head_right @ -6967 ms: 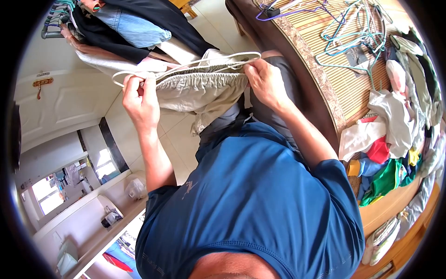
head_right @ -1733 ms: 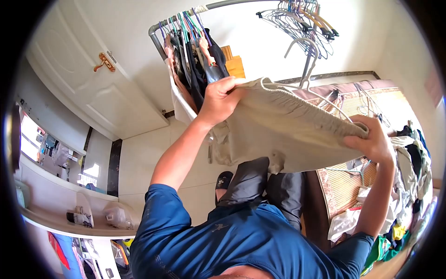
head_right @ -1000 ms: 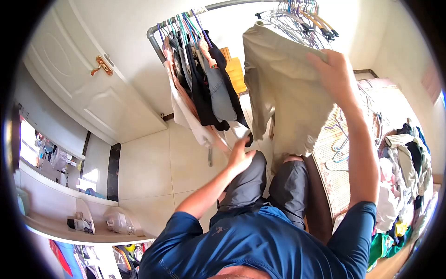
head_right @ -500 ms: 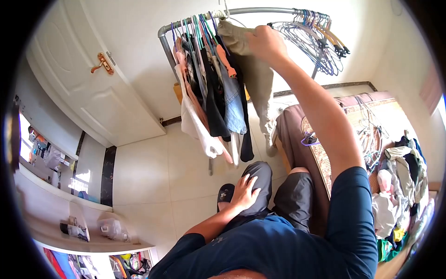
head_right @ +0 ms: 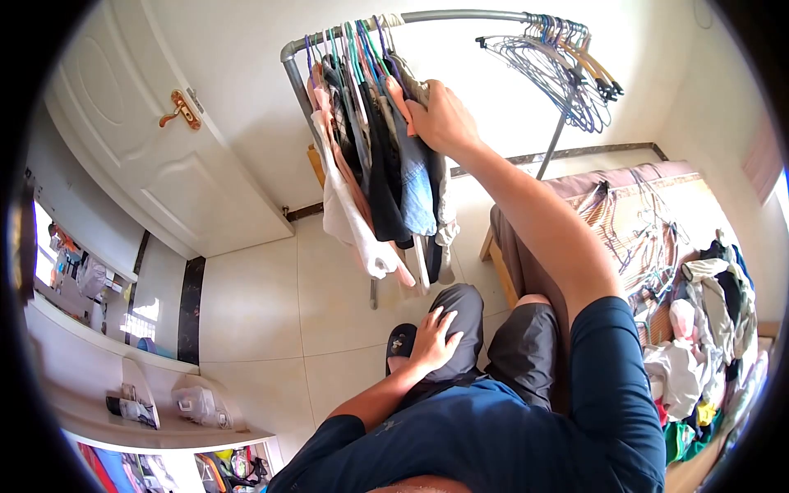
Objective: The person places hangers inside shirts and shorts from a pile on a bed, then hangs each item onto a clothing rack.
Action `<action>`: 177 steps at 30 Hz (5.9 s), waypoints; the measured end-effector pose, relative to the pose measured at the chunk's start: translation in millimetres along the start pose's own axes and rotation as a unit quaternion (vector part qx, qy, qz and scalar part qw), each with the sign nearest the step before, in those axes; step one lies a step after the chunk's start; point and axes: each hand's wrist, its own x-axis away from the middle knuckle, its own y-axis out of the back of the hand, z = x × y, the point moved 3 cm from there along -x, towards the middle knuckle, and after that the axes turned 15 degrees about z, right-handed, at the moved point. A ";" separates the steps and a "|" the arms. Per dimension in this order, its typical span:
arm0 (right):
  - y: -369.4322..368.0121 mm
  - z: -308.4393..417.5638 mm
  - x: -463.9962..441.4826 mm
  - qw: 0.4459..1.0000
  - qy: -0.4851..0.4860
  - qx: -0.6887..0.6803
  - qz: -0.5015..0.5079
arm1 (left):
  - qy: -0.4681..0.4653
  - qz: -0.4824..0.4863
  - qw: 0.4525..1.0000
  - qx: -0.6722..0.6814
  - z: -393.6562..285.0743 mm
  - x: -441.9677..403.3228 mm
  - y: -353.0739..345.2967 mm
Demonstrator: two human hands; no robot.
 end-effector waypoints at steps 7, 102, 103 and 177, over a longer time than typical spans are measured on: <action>-27.6 -80.6 80.3 0.989 0.049 -0.119 -0.079 | -0.012 0.002 1.000 0.017 -6.4 -0.4 10.1; 152.2 -278.3 599.4 0.905 -0.290 0.159 -0.269 | -0.005 0.098 0.995 -0.035 -16.8 -19.4 -3.4; 133.9 -271.6 582.6 0.919 -0.251 0.188 -0.239 | -0.007 0.098 0.994 -0.039 -15.3 -20.1 -5.7; 522.2 -541.4 611.4 0.670 -0.543 0.152 -0.482 | 0.100 0.090 0.987 -0.085 -50.5 -41.0 -19.1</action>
